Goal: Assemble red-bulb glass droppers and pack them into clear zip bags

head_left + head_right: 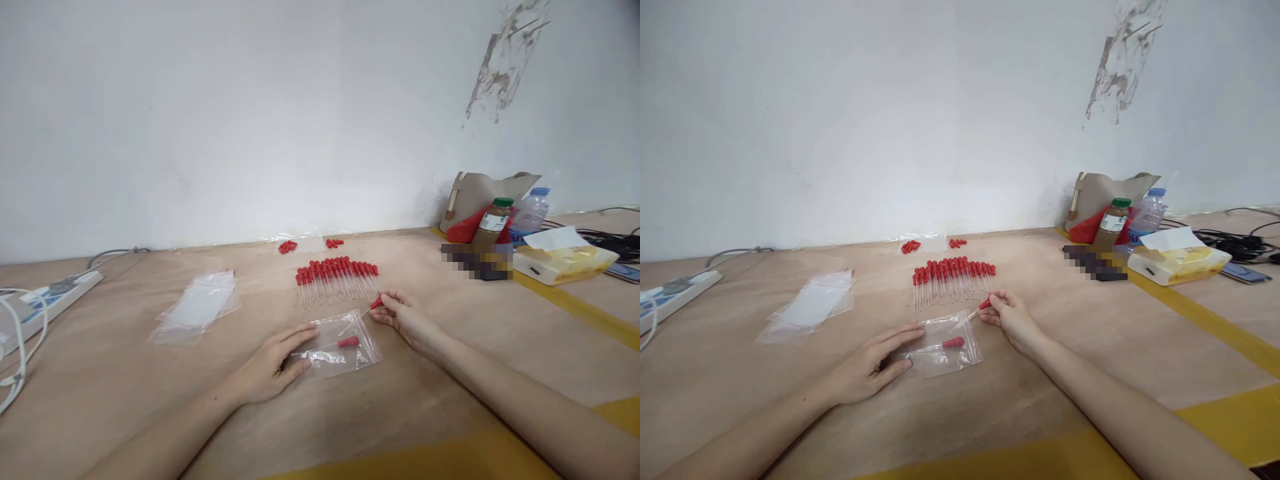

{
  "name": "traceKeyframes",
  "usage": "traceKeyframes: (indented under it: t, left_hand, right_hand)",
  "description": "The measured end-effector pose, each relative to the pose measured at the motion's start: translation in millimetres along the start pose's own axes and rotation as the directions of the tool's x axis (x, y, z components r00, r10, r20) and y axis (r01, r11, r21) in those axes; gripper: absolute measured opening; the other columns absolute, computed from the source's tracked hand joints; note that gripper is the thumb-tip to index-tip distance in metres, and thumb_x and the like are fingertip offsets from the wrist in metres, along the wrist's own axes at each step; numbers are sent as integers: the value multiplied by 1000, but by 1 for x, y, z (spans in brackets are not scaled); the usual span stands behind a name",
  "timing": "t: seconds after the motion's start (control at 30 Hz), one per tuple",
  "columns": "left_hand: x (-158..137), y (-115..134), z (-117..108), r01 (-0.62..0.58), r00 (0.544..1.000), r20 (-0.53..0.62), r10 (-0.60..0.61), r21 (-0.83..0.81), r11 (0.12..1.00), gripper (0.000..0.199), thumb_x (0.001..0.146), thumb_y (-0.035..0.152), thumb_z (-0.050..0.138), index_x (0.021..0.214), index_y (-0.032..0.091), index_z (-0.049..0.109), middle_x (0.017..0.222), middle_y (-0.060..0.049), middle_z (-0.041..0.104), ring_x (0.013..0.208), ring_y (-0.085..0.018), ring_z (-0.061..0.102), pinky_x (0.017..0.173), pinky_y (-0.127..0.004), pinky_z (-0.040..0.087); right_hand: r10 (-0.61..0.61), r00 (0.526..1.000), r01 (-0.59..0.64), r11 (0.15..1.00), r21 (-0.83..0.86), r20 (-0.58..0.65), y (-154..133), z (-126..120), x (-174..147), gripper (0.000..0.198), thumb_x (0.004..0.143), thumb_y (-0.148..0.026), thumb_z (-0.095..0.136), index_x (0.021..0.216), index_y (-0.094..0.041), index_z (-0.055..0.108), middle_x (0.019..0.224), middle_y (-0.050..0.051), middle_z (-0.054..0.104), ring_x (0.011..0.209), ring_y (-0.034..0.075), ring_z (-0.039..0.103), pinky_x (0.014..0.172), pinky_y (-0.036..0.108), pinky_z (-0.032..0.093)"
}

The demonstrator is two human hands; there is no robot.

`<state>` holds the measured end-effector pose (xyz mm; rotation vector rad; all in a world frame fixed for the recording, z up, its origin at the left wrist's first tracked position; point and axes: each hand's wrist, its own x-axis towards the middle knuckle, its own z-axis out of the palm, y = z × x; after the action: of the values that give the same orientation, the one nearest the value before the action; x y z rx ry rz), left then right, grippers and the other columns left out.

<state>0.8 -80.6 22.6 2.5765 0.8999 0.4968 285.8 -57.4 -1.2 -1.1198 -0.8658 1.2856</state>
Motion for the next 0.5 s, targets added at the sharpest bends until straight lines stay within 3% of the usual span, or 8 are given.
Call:
traceKeyframes:
  t: [0.1,0.2,0.33,0.4,0.5]
  left_hand:
    - [-1,-2,0,27,1000,-4,-27,17,999,46,85,29,45,130,26,34,136,-4,36,122,-21,35,100,-41,32]
    - [-1,-3,1,32,999,15,-33,33,999,45,86,29,44,130,26,35,132,-4,41,119,-21,39,99,-40,34]
    - [1,-2,1,-5,1000,20,4,52,999,44,86,28,44,129,25,36,131,-4,43,119,-21,39,101,-42,31]
    - [1,-1,0,-10,1000,23,9,62,998,43,86,29,43,129,25,36,130,-4,43,120,-20,39,102,-42,29]
    - [2,0,0,0,1000,26,-1,67,998,43,87,31,43,129,25,36,130,-4,43,120,-20,38,102,-42,29]
  right_hand:
    - [4,976,54,964,-260,217,-1,-5,-4,20,67,-31,64,77,-18,53,65,0,59,54,10,54,55,24,45]
    - [-102,920,282,842,-460,378,-1,-8,-6,20,68,-33,63,77,-16,58,67,0,58,59,10,50,57,23,41]
    - [-226,877,454,678,-578,424,3,-1,-9,15,69,-30,61,74,-17,62,66,0,55,57,10,45,53,23,35]
    - [-232,873,464,667,-583,429,7,5,-11,13,69,-30,60,72,-17,62,60,-1,52,52,9,41,49,22,32]
    - [-208,885,424,729,-537,415,11,13,-15,14,71,-31,59,72,-17,58,57,-2,51,50,9,42,46,21,32]
